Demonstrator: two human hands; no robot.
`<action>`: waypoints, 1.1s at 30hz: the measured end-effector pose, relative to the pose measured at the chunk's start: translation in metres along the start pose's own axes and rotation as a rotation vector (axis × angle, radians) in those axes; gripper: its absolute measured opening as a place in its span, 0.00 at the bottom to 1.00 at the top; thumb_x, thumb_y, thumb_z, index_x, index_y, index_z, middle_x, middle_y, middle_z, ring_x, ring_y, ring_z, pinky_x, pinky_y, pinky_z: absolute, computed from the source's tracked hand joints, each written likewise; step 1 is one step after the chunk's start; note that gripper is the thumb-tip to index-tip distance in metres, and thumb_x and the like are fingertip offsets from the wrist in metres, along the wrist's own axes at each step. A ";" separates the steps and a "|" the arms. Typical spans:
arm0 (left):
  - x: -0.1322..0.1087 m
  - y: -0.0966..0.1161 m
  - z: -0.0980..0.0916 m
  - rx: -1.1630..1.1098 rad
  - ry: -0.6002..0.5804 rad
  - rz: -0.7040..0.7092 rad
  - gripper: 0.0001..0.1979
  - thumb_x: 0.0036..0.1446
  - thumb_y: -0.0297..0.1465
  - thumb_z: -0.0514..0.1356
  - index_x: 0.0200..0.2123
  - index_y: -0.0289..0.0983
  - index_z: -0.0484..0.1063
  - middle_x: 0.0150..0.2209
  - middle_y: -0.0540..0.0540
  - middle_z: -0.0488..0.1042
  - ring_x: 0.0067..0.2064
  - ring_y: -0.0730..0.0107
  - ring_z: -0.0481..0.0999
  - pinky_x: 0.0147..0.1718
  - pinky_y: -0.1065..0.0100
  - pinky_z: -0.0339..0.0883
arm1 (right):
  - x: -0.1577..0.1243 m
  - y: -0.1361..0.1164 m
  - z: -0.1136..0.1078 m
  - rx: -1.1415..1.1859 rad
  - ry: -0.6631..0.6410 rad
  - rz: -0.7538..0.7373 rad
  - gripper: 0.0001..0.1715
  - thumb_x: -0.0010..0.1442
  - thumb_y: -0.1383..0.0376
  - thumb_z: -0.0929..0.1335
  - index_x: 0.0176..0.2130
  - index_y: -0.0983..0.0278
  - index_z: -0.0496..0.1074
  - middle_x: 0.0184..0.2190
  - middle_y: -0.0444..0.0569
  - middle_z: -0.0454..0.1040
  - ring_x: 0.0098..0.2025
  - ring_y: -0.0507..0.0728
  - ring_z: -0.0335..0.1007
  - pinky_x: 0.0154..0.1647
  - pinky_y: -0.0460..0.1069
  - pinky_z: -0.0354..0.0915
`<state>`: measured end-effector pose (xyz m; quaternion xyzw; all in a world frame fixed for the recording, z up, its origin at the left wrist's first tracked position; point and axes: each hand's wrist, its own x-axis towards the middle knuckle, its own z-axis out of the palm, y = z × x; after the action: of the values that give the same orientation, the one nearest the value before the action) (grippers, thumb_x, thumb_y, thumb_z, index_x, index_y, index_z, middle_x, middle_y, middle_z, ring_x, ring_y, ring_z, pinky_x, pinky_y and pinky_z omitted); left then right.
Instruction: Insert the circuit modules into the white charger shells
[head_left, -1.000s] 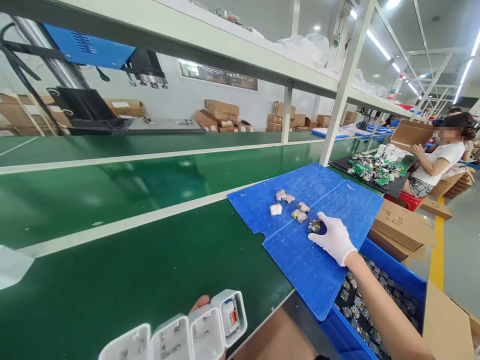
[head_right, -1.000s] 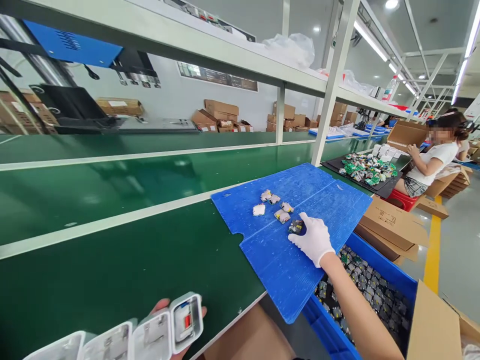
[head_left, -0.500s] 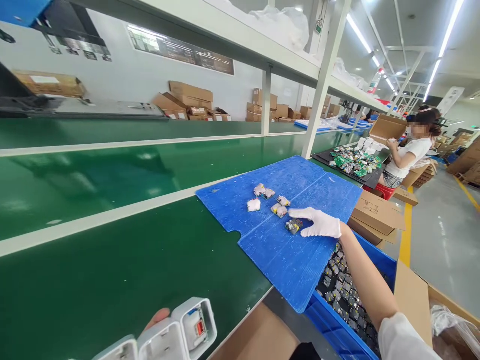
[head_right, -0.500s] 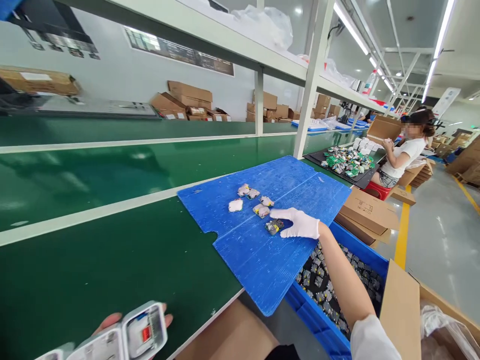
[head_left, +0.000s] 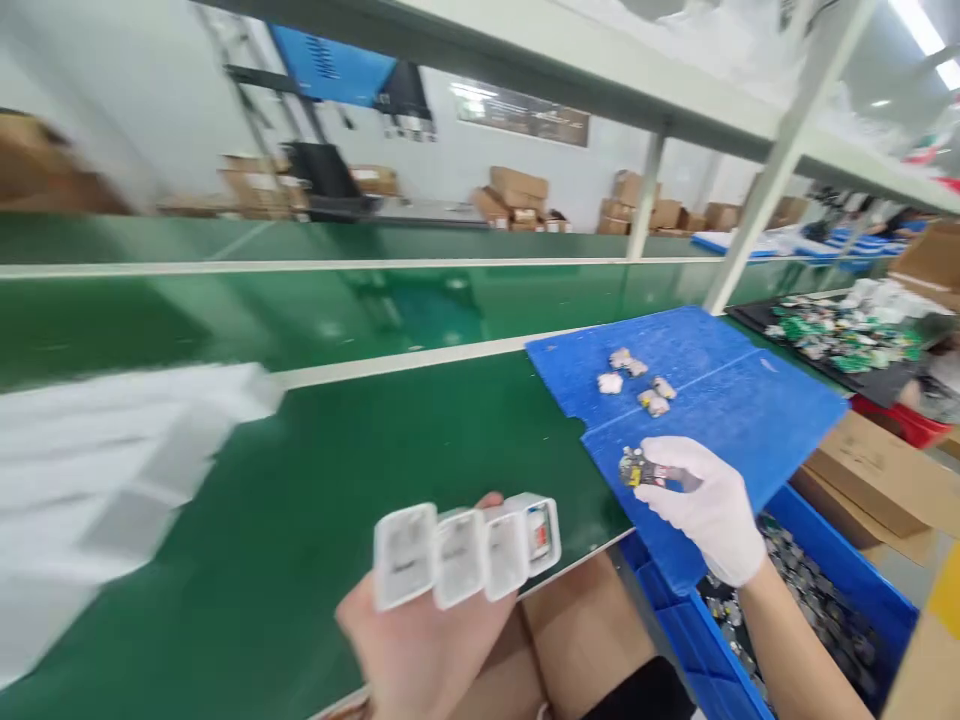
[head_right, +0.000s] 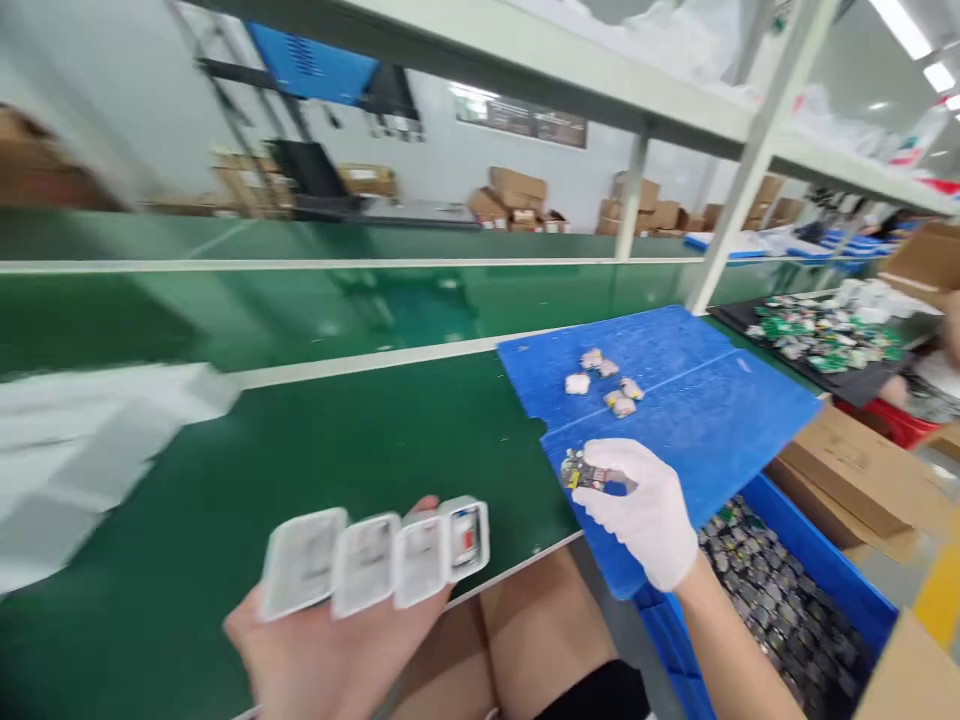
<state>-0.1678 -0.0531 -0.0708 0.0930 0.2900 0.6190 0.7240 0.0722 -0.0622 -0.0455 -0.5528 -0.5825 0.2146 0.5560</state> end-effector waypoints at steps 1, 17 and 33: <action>-0.003 0.001 0.005 -0.052 0.041 -0.017 0.09 0.40 0.40 0.59 0.21 0.42 0.73 0.29 0.50 0.78 0.37 0.57 0.76 0.36 0.58 0.70 | -0.006 -0.007 0.010 0.100 0.043 0.027 0.19 0.45 0.64 0.75 0.40 0.62 0.76 0.45 0.51 0.75 0.45 0.58 0.74 0.43 0.52 0.73; -0.006 -0.001 0.004 -0.114 -0.154 -0.154 0.19 0.40 0.43 0.58 0.32 0.36 0.74 0.36 0.43 0.74 0.37 0.57 0.72 0.31 0.61 0.65 | -0.047 -0.027 0.059 0.125 -0.200 -0.218 0.20 0.49 0.75 0.71 0.40 0.54 0.77 0.42 0.46 0.76 0.38 0.54 0.74 0.35 0.46 0.74; -0.005 -0.004 -0.001 -0.083 -0.359 -0.159 0.30 0.37 0.45 0.60 0.43 0.33 0.72 0.36 0.41 0.75 0.37 0.55 0.72 0.32 0.64 0.62 | -0.037 -0.023 0.053 0.012 -0.348 -0.550 0.17 0.53 0.75 0.69 0.42 0.58 0.72 0.43 0.50 0.76 0.44 0.57 0.73 0.40 0.50 0.73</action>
<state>-0.1650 -0.0586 -0.0726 0.1487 0.1372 0.5447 0.8139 0.0072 -0.0821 -0.0562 -0.3265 -0.7949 0.1512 0.4885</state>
